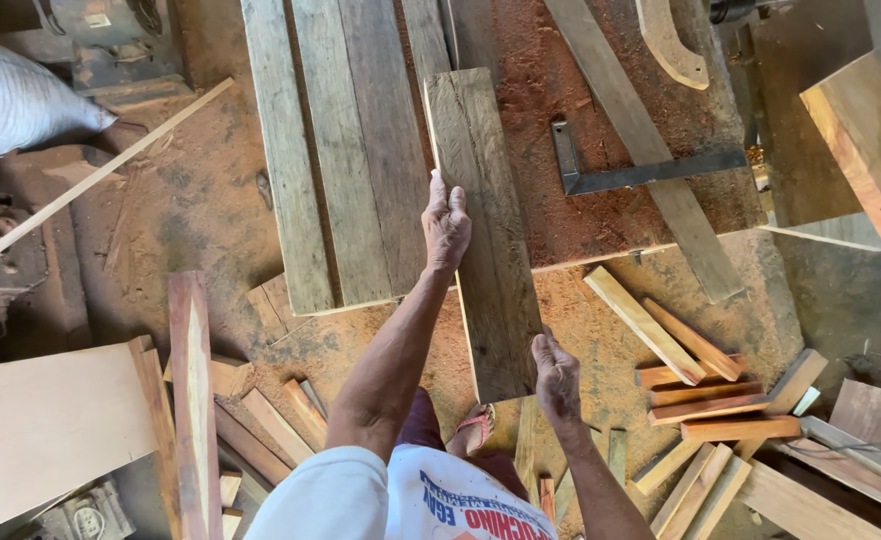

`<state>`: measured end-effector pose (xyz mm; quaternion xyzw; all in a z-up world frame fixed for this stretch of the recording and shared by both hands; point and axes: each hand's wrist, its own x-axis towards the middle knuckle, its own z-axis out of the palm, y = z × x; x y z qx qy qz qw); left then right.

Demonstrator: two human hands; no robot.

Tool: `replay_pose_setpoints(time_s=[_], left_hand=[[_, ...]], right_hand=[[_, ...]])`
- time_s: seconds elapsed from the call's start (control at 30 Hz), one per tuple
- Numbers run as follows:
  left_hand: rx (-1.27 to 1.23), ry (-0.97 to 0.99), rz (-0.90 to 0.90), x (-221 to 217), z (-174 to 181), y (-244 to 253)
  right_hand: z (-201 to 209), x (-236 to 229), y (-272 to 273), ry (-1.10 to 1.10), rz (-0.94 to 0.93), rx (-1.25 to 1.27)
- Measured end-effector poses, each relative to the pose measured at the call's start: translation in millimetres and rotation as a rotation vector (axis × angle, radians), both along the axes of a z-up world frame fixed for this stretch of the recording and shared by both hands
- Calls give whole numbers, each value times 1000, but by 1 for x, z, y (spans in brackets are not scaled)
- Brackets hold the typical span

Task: Measure and cut pieces of wood using a table saw and a square ruler.

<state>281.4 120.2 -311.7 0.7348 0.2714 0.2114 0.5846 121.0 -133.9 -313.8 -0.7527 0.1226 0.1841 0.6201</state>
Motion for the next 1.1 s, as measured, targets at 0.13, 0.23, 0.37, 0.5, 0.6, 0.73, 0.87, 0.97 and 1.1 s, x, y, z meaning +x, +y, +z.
replay_pose_setpoints(time_s=[0.13, 0.23, 0.37, 0.5, 0.6, 0.73, 0.87, 0.97, 1.1], left_hand=[[10, -16, -14, 5, -12, 4], [8, -18, -25, 7, -5, 5], [-2, 28, -23, 12, -6, 7], [50, -8, -13, 19, -22, 9], [104, -35, -7, 22, -27, 11], [151, -31, -13, 25, -21, 14], [162, -25, -18, 26, -21, 14], [151, -11, -19, 27, -15, 14], [136, -17, -17, 30, -21, 16]], right_hand=[[-22, 3, -5, 25, -22, 3], [-20, 4, -4, 19, -24, 59], [-32, 8, -5, -10, -21, 13], [-28, 11, -4, -6, -12, 14], [-11, 13, 2, -16, -2, -8], [-20, 16, 0, -19, -2, -3], [-8, 19, 3, -16, 10, -64], [-1, 22, 4, -12, 57, -67], [-21, 20, -3, 38, 51, -130]])
